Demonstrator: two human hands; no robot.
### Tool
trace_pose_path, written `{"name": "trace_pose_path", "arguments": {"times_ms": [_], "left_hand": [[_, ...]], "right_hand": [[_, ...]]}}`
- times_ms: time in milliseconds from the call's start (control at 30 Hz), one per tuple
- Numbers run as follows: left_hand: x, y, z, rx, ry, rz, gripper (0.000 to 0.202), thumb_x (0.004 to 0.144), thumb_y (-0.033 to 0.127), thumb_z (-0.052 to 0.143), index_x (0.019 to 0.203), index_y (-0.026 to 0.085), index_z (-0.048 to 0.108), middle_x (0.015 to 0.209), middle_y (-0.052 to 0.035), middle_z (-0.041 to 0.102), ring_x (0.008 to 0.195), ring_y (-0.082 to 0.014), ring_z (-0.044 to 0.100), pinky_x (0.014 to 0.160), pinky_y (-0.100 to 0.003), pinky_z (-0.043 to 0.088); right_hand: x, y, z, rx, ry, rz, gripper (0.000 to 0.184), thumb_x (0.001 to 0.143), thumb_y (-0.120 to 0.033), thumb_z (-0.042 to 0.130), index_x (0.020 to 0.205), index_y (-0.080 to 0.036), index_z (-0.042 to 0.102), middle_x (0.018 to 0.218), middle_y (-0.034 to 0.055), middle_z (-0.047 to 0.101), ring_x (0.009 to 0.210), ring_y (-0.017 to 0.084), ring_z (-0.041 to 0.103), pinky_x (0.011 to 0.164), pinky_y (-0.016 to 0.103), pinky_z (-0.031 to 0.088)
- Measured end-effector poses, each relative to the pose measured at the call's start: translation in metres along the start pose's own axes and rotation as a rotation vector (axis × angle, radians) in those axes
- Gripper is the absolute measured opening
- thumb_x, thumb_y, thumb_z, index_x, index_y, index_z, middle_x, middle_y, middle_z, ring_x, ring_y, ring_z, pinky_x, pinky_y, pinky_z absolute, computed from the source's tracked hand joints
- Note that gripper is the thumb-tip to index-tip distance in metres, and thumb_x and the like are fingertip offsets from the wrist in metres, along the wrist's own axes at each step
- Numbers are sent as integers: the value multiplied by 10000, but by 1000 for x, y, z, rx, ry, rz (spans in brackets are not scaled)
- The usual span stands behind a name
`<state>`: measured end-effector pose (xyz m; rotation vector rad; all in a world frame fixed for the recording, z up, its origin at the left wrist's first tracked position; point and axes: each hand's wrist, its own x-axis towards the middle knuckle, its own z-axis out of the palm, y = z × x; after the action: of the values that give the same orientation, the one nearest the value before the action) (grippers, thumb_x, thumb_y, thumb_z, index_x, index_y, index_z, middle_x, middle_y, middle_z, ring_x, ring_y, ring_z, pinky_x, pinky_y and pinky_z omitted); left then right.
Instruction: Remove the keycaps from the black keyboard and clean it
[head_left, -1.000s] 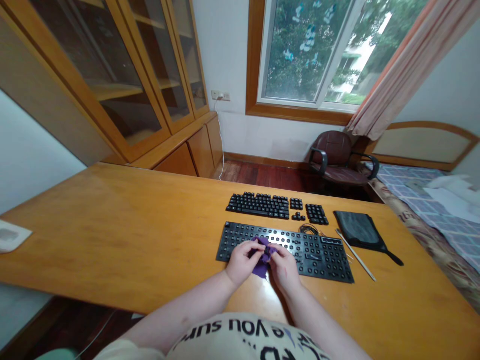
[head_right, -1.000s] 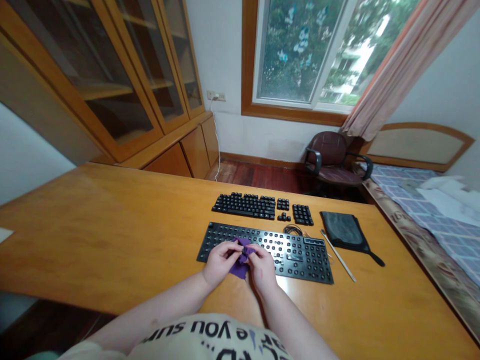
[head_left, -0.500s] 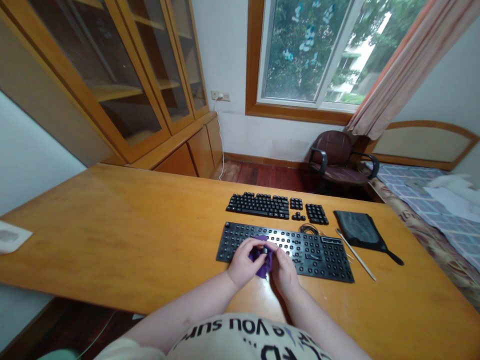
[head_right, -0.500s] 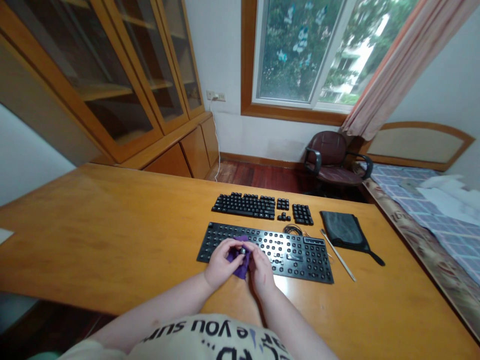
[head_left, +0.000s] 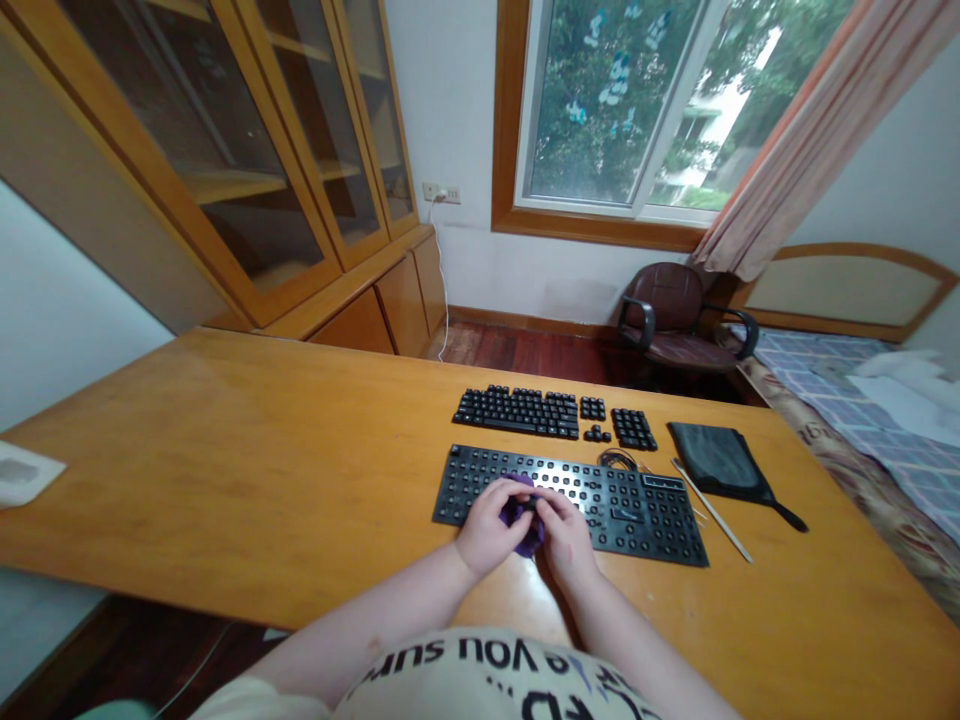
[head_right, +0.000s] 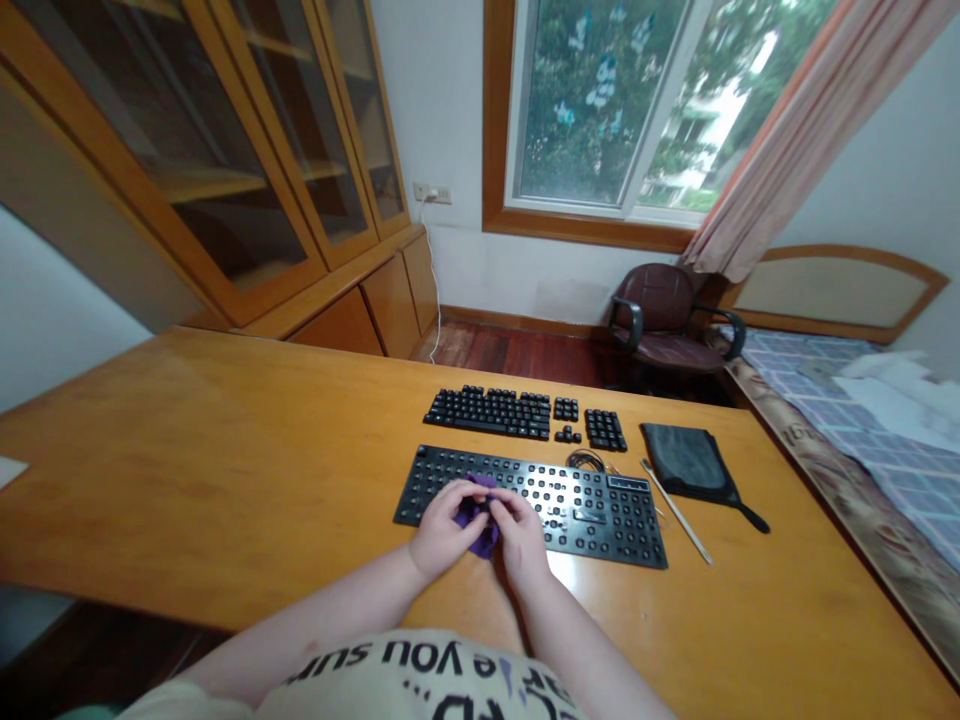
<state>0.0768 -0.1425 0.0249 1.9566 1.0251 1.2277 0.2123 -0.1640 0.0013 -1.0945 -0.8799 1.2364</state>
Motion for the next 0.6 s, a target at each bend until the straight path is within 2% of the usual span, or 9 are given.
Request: {"name": "trace_pose_path", "arguments": {"times_ms": [67,133,300,600], "left_hand": [[0,0,0,0,1,-7,302,709,52,579,967,208,598,865,-19,596,828,-159,566,791,-311,480],[0,0,0,4,1,-11,310,705,45,575,968,209,599,862,-18,593,817,-156,564,783,-308,481],[-1,-3,0,23,-17,-7,353,691,30,554,985,218,602,871,-19,596,834,-166,565,802,-327,482],[-2,-4,0,55,-38,54,400,682,14,522,1016,220,604,932,-33,621,916,-182,565,859,-348,475]], "right_hand": [[-2,-4,-1,-23,-14,-21,259,806,-405,565,899,-219,719,961,80,699,916,244,622,827,385,482],[-3,-8,-1,-47,-22,-35,279,826,-409,524,888,-229,729,999,81,693,956,249,611,851,382,474],[-1,-8,2,-48,-21,-22,188,713,-319,676,875,-237,725,953,53,703,935,241,614,916,413,428],[0,-3,7,125,-10,69,261,578,-252,792,822,-224,702,807,31,719,751,199,645,768,363,493]]}}
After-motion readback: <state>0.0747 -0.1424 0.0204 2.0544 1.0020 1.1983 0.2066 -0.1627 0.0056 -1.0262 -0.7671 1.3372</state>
